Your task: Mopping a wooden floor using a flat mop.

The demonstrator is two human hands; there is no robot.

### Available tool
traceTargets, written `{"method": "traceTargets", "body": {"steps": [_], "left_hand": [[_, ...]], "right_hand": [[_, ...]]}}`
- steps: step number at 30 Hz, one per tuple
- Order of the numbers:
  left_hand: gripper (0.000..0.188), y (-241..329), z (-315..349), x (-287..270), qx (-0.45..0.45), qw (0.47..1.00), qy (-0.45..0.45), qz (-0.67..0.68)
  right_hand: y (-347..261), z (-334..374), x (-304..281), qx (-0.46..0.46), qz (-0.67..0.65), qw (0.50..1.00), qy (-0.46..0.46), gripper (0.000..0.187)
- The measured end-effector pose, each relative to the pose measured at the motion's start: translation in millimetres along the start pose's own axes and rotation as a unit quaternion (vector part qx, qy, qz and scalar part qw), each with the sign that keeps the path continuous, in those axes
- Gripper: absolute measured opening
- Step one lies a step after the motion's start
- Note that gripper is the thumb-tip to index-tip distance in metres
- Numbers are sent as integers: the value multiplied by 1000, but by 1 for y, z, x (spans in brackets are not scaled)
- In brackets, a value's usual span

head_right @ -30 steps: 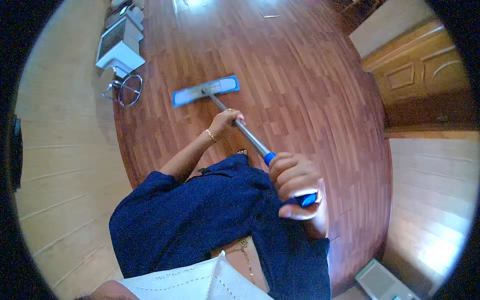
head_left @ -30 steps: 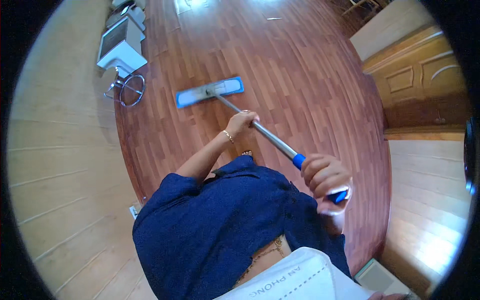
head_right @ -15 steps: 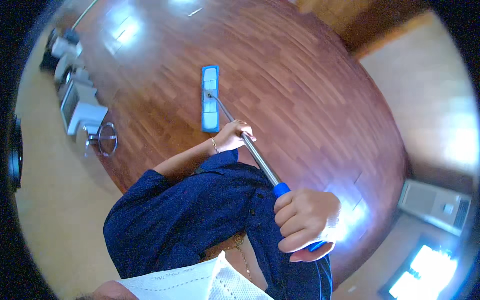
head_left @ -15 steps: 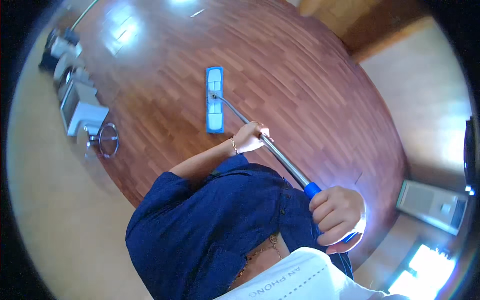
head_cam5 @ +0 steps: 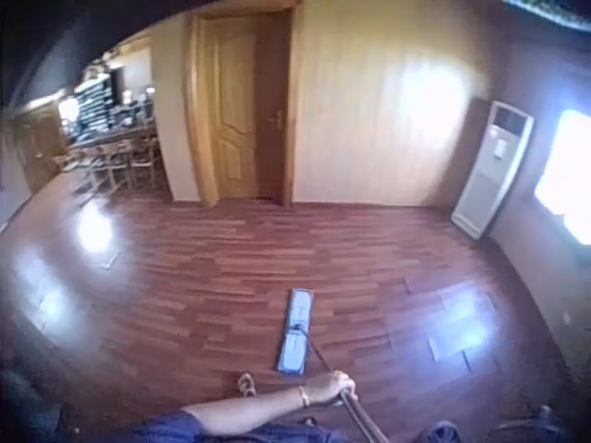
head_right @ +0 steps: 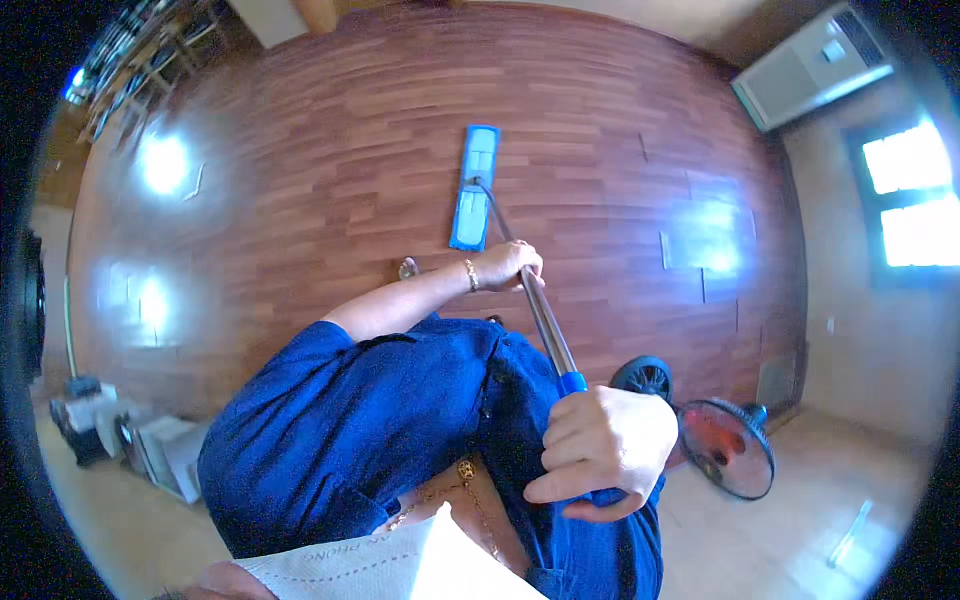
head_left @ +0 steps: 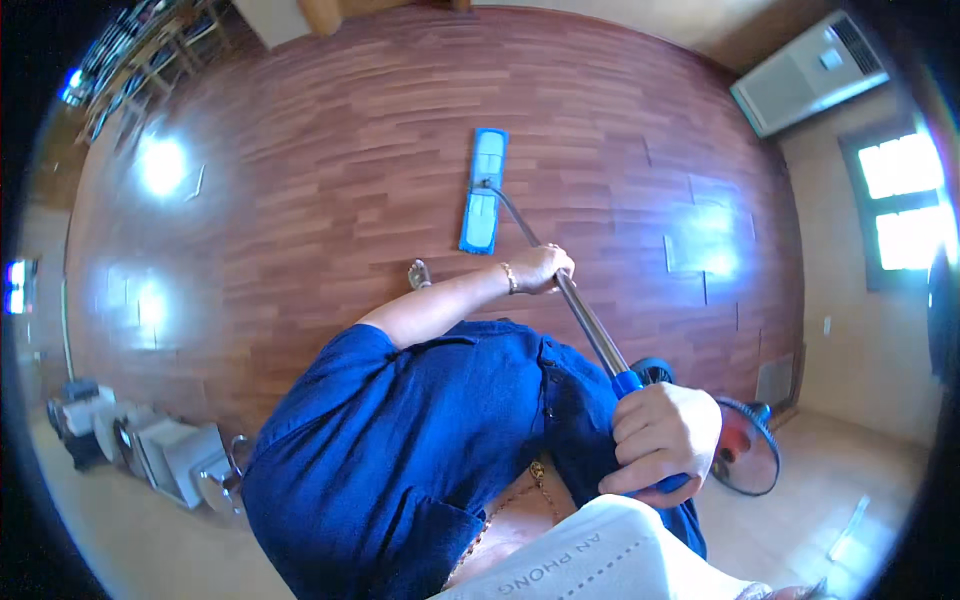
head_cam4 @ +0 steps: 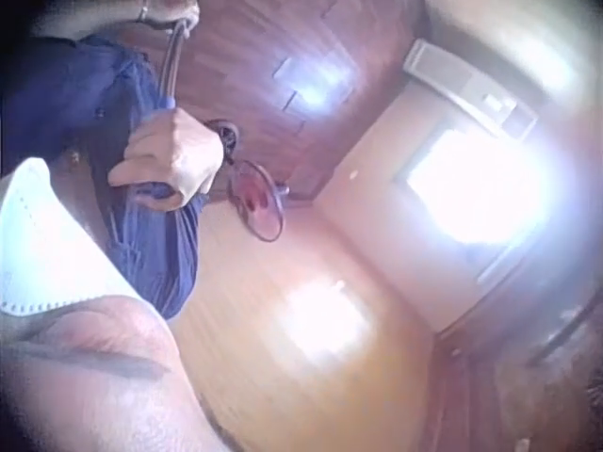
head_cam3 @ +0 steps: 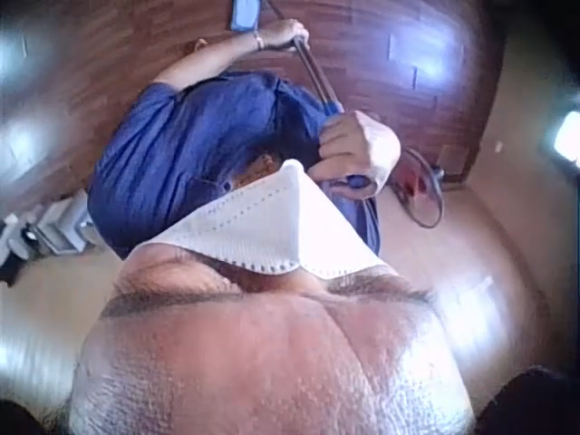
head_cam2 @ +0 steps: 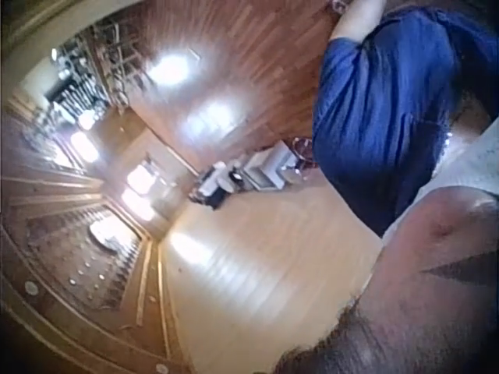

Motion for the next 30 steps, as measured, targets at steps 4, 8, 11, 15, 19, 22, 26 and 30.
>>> {"method": "traceTargets", "body": {"steps": [4,8,11,15,19,22,26,30], "left_hand": [[14,-2,-29,73,-37,982,-180,-34],[23,35,-51,126,45,959,-276,-50],[22,52,-57,172,86,943,-322,-23],[25,78,-56,199,89,926,-367,0],[22,110,-67,192,136,932,-335,-32],[11,130,-56,192,174,921,-335,-100],[4,138,-52,173,159,944,-271,-104],[6,125,-49,142,111,964,-188,-150]], "right_hand": [[-14,19,16,62,41,993,91,35],[-30,36,28,100,125,968,195,39],[-47,48,36,133,216,931,263,30],[-72,59,41,136,390,851,326,21],[-101,73,54,143,527,774,320,26],[-118,78,66,131,520,769,348,26],[-150,113,61,112,456,846,253,16],[-154,146,44,22,417,852,315,25]]}}
Point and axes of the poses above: each hand's wrist, its own z-axis away from the middle knuckle, its own x-axis out of the palm, y = z × x, the point moved 7 cm from there along -z, towards the middle knuckle
